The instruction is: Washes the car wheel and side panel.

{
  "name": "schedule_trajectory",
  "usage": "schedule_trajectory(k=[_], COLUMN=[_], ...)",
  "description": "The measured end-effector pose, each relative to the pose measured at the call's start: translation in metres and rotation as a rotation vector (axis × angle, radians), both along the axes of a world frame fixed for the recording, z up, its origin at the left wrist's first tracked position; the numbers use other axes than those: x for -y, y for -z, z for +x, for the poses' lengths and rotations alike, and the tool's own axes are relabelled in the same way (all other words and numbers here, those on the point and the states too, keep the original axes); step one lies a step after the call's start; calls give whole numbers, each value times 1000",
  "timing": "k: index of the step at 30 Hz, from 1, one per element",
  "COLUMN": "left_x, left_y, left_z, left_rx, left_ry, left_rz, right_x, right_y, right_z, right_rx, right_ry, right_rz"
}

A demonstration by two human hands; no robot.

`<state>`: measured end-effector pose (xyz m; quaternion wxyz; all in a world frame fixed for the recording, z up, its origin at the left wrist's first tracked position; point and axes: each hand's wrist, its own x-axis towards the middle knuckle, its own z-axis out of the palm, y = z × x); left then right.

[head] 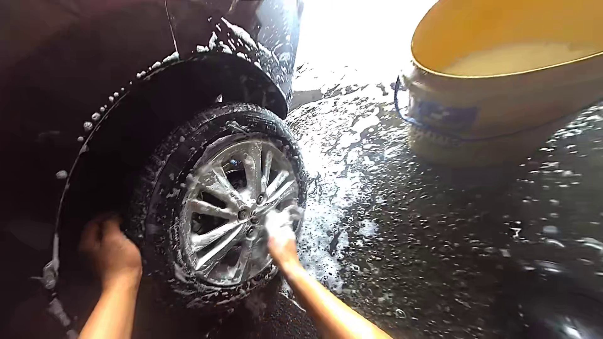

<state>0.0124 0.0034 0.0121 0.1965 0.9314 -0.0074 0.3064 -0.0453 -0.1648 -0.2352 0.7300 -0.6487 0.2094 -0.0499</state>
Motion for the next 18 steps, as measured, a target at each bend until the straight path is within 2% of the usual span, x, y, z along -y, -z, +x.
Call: schedule_trajectory(k=[1, 2, 4, 5, 7, 10, 13, 14, 16, 18], left_x=[-1, -1, -2, -5, -7, -8, -14, -17, -21, -23], left_y=[0, 0, 1, 1, 1, 1, 4, 5, 5, 7], left_z=[-2, -2, 2, 2, 3, 1, -1, 3, 12, 8], left_rx=[5, 17, 33, 34, 23, -6, -18, -1, 40, 49], left_ry=[-20, -30, -24, -23, -26, -34, -6, 20, 74, 69], left_rz=[-8, -10, -3, 7, 21, 70, 50, 30, -7, -10], right_x=[1, -10, -65, -99, -147, -152, -90, -63, -26, -15], right_y=[-8, -23, -62, -81, -99, -51, 27, 51, 96, 133], right_z=[1, -3, -29, -50, -82, -66, -17, -4, 14, 17], right_rx=[-105, -112, 145, 343, 564, 585, 672, 634, 269, -69], right_ry=[29, 26, 73, 110, 6, -72, -45, -70, -253, -349], right_rz=[2, -68, -296, -314, -209, -358, -584, -617, -588, -358])
